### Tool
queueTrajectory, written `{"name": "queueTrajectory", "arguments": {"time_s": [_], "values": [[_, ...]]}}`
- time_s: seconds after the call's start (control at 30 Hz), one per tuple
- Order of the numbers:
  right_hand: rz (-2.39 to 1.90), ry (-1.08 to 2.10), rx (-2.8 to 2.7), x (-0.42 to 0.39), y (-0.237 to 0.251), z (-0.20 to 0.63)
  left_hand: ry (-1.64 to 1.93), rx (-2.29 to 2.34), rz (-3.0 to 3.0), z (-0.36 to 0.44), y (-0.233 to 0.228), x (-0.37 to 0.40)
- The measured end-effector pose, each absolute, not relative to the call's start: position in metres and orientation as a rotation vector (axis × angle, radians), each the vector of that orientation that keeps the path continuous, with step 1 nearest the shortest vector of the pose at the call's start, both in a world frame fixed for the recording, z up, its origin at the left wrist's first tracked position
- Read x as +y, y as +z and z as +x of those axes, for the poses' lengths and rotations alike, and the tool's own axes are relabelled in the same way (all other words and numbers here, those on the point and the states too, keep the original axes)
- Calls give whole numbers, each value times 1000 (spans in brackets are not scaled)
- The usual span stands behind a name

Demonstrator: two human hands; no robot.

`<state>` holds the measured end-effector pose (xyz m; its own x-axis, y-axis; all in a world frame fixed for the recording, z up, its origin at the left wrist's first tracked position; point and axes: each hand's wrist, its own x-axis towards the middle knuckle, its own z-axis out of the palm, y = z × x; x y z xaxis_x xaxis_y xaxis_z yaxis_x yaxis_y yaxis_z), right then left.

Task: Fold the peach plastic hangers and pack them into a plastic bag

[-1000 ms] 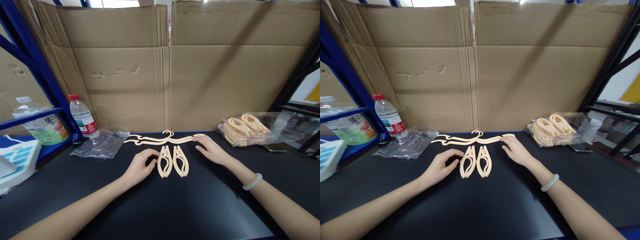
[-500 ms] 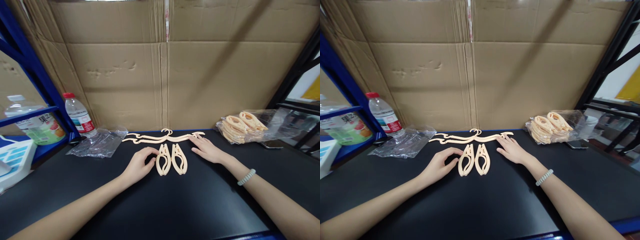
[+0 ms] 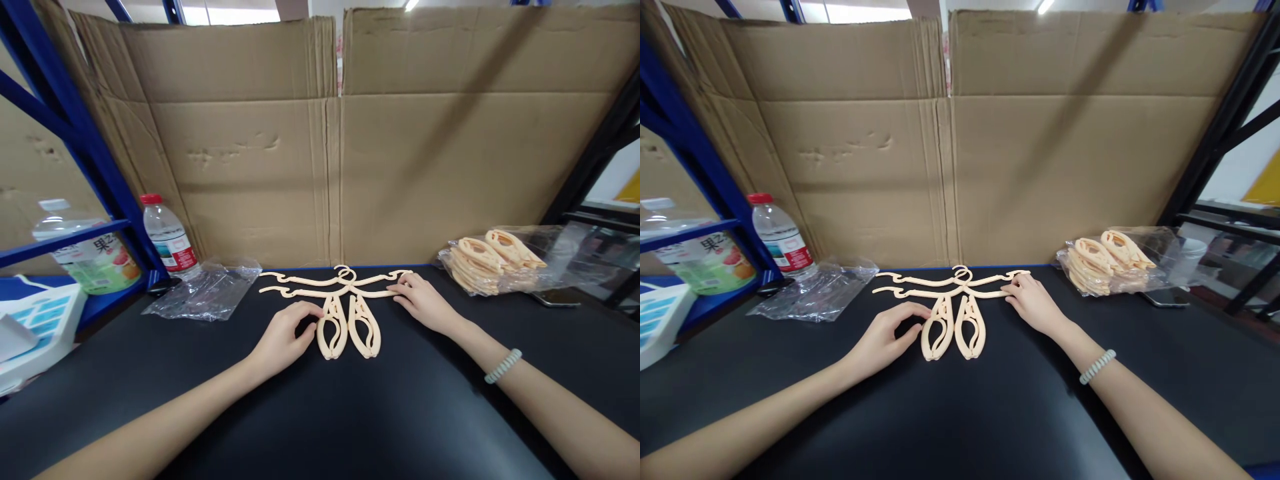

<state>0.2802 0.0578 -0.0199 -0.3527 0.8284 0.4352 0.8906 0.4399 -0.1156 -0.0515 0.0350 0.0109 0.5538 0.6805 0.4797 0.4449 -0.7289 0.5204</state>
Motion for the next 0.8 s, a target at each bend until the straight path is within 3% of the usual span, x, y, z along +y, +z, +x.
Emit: {"name": "queueTrajectory", "arguments": {"time_s": [0.2, 0.43, 0.8], "values": [[-1258, -100, -2222, 54, -13, 273, 982, 931, 2431, -51, 12, 34], [-1328, 39, -2143, 46, -4, 270, 999, 1024, 2353, -53, 10, 37], [-1324, -15, -1945, 47, -3, 276, 1228, 1132, 1386, -58, 5, 49]]}}
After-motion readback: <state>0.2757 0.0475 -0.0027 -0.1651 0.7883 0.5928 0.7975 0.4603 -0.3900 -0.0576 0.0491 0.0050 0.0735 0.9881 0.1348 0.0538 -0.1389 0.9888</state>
